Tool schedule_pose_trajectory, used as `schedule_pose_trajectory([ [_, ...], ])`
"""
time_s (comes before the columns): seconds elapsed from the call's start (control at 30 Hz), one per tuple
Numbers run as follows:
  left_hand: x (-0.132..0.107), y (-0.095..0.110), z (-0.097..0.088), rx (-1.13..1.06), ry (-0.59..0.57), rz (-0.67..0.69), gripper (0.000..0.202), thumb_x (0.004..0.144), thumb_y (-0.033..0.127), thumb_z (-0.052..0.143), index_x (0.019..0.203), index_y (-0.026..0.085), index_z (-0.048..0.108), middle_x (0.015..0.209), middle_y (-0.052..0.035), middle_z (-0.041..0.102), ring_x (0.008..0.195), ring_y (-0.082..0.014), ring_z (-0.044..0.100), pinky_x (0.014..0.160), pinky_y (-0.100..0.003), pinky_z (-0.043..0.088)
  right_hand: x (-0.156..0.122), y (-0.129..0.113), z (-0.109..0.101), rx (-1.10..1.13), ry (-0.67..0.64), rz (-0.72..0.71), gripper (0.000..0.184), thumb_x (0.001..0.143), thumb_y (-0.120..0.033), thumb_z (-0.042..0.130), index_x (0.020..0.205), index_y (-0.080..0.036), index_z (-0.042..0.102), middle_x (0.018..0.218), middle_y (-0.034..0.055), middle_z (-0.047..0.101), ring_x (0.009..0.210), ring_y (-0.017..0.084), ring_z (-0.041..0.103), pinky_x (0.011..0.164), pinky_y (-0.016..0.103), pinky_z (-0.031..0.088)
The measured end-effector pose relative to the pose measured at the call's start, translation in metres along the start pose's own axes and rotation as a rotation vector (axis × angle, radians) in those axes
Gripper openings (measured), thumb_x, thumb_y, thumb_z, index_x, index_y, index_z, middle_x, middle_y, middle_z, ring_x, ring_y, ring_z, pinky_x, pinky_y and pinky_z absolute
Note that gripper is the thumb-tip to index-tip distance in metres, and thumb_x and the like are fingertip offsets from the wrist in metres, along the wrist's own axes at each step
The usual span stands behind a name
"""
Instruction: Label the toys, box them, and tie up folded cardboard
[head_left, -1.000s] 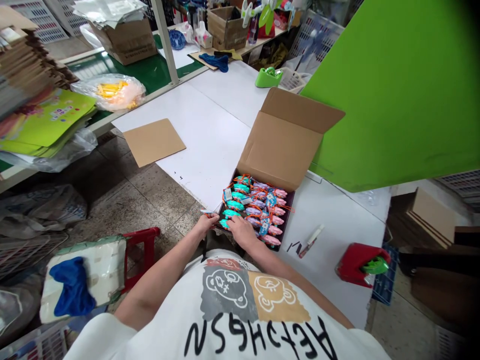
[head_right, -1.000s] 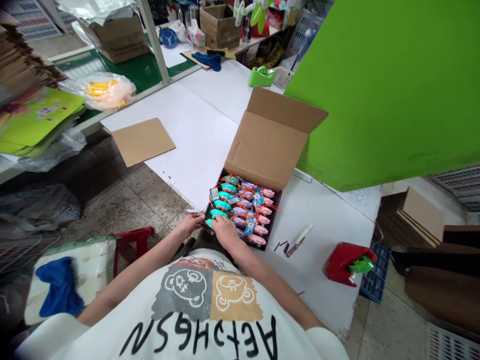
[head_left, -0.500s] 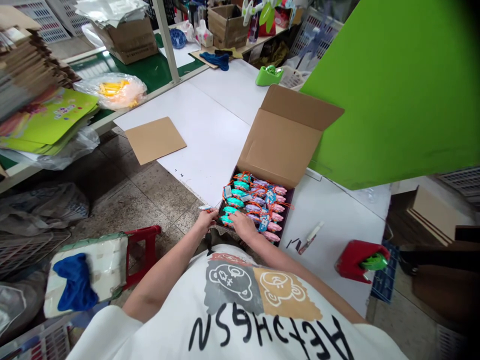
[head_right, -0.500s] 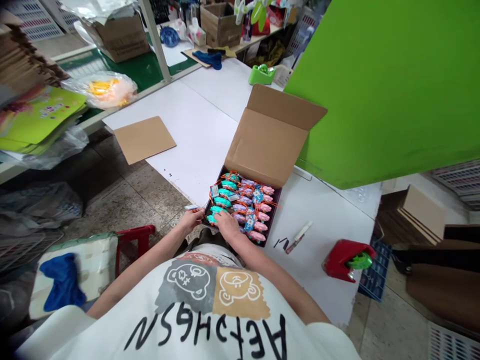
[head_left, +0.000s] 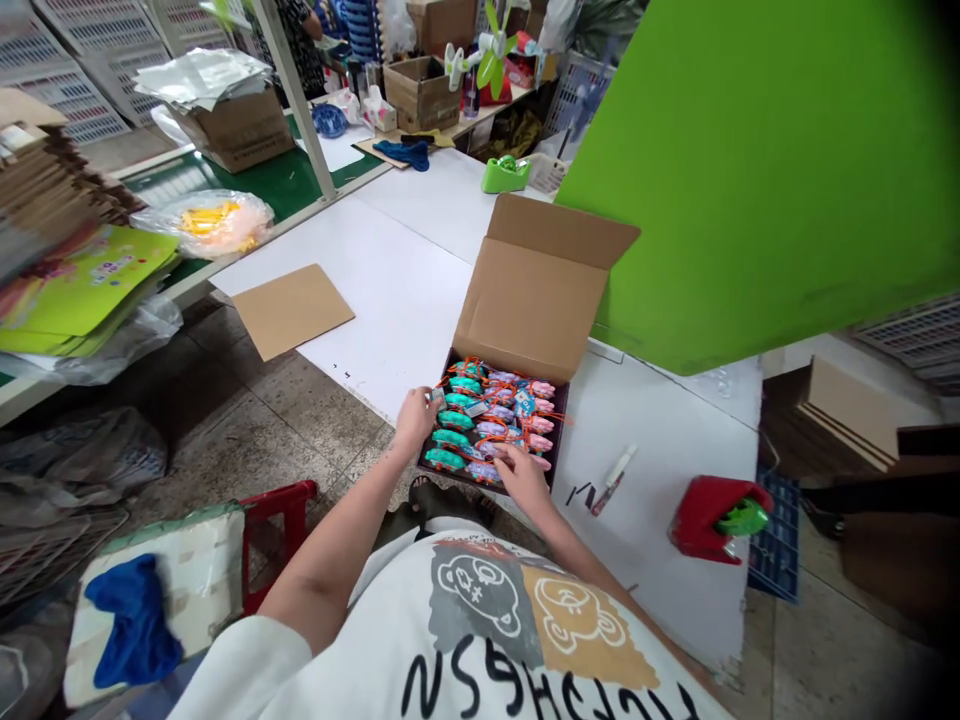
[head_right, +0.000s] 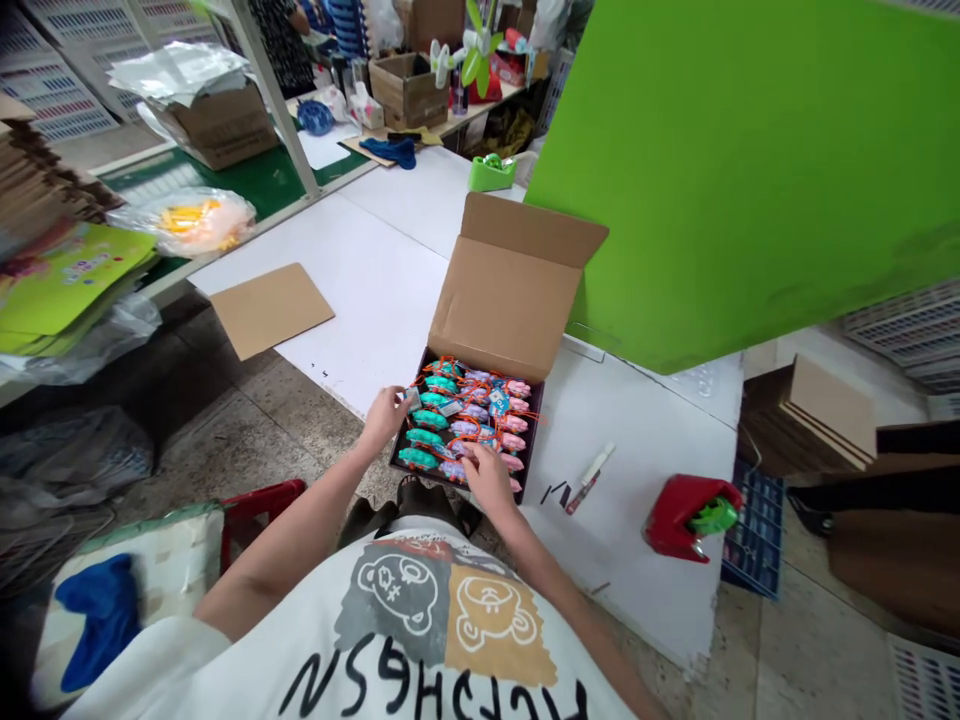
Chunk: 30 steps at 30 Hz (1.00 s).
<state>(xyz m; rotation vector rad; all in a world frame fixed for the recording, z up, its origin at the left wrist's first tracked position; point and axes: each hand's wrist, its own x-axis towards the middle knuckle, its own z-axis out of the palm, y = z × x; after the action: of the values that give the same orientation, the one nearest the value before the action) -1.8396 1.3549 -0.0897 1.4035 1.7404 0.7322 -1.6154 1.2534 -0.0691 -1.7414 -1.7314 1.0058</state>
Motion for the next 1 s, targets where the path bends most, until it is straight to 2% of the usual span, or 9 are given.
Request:
schedule_pose_trajectory([
  [0.1, 0.016, -0.012, -0.001, -0.009, 0.016, -0.119, 0.027, 0.071, 0.03, 0.069, 0.091, 0.012, 0.065, 0.076, -0.0068, 0.06, 0.081, -0.0228, 0.057, 0.077, -0.029, 0.039, -0.011, -0.005, 0.0, 0.003, -0.042, 0.0, 0.027, 0.084, -0.022, 0.048, 0.105, -0.017, 0.065, 0.096, 0.0078, 0.066, 0.09, 0.02, 0.062, 0.085, 0.037, 0.049],
  [0.2, 0.013, -0.006, 0.009, -0.024, 0.019, -0.089, 0.011, 0.077, 0.024, 0.062, 0.082, 0.015, 0.065, 0.075, -0.0057, 0.06, 0.079, -0.0213, 0.055, 0.078, -0.029, 0.039, -0.019, -0.009, 0.0, 0.01, -0.086, -0.015, 0.025, 0.084, -0.022, 0.048, 0.102, -0.018, 0.066, 0.098, 0.0073, 0.067, 0.092, 0.02, 0.062, 0.085, 0.035, 0.049],
  [0.27, 0.001, 0.009, 0.019, -0.053, -0.011, 0.023, 0.01, 0.08, 0.025, 0.06, 0.085, 0.018, 0.066, 0.084, -0.0066, 0.061, 0.084, -0.021, 0.055, 0.082, -0.029, 0.039, -0.022, -0.01, 0.001, 0.009, -0.107, -0.015, 0.024, 0.085, -0.022, 0.048, 0.101, -0.018, 0.066, 0.097, 0.007, 0.068, 0.091, 0.02, 0.062, 0.084, 0.035, 0.049],
  [0.4, -0.028, 0.043, 0.038, -0.061, -0.359, 0.43, 0.022, 0.076, 0.023, 0.067, 0.097, 0.023, 0.069, 0.104, -0.0085, 0.062, 0.095, -0.0227, 0.056, 0.088, -0.03, 0.04, -0.027, -0.012, 0.003, 0.005, -0.161, -0.026, 0.024, 0.084, -0.02, 0.049, 0.099, -0.018, 0.067, 0.095, 0.007, 0.068, 0.089, 0.02, 0.062, 0.082, 0.035, 0.048],
  [0.47, -0.035, 0.05, 0.037, -0.024, -0.395, 0.494, 0.023, 0.079, 0.025, 0.064, 0.101, 0.025, 0.069, 0.107, -0.0084, 0.061, 0.098, -0.0233, 0.056, 0.09, -0.03, 0.04, -0.031, -0.01, 0.001, 0.02, -0.185, -0.046, 0.024, 0.084, -0.02, 0.049, 0.099, -0.018, 0.068, 0.095, 0.0073, 0.068, 0.089, 0.019, 0.062, 0.082, 0.035, 0.048],
  [0.6, -0.036, 0.04, 0.013, 0.047, -0.23, 0.359, 0.017, 0.085, 0.029, 0.058, 0.093, 0.025, 0.071, 0.091, -0.007, 0.062, 0.086, -0.0217, 0.057, 0.082, -0.029, 0.042, -0.045, 0.008, -0.013, 0.04, -0.195, -0.041, 0.026, 0.085, -0.024, 0.047, 0.1, -0.018, 0.067, 0.093, 0.0082, 0.068, 0.089, 0.022, 0.062, 0.081, 0.036, 0.048],
  [0.73, -0.049, 0.016, -0.004, 0.111, -0.177, 0.242, 0.016, 0.085, 0.029, 0.056, 0.087, 0.024, 0.071, 0.087, -0.0064, 0.064, 0.078, -0.0205, 0.058, 0.074, -0.028, 0.041, -0.064, 0.043, -0.035, 0.061, -0.186, 0.022, 0.024, 0.081, -0.025, 0.048, 0.093, -0.023, 0.069, 0.095, 0.0085, 0.07, 0.089, 0.025, 0.063, 0.081, 0.039, 0.047],
  [0.87, -0.086, 0.004, 0.007, 0.109, -0.13, 0.15, 0.017, 0.084, 0.03, 0.055, 0.084, 0.024, 0.07, 0.084, -0.0061, 0.067, 0.078, -0.0209, 0.058, 0.073, -0.029, 0.04, -0.079, 0.076, -0.049, 0.108, -0.211, 0.065, 0.023, 0.079, -0.028, 0.048, 0.085, -0.026, 0.069, 0.088, 0.0078, 0.07, 0.083, 0.026, 0.063, 0.077, 0.04, 0.047],
  [1.0, -0.121, 0.008, 0.025, 0.031, -0.091, 0.059, 0.015, 0.08, 0.033, 0.06, 0.076, 0.023, 0.07, 0.072, -0.0039, 0.065, 0.069, -0.0195, 0.057, 0.068, -0.028, 0.04, -0.086, 0.099, -0.056, 0.117, -0.308, 0.059, 0.022, 0.075, -0.026, 0.048, 0.077, -0.025, 0.07, 0.083, 0.0087, 0.071, 0.078, 0.026, 0.063, 0.074, 0.039, 0.045],
])
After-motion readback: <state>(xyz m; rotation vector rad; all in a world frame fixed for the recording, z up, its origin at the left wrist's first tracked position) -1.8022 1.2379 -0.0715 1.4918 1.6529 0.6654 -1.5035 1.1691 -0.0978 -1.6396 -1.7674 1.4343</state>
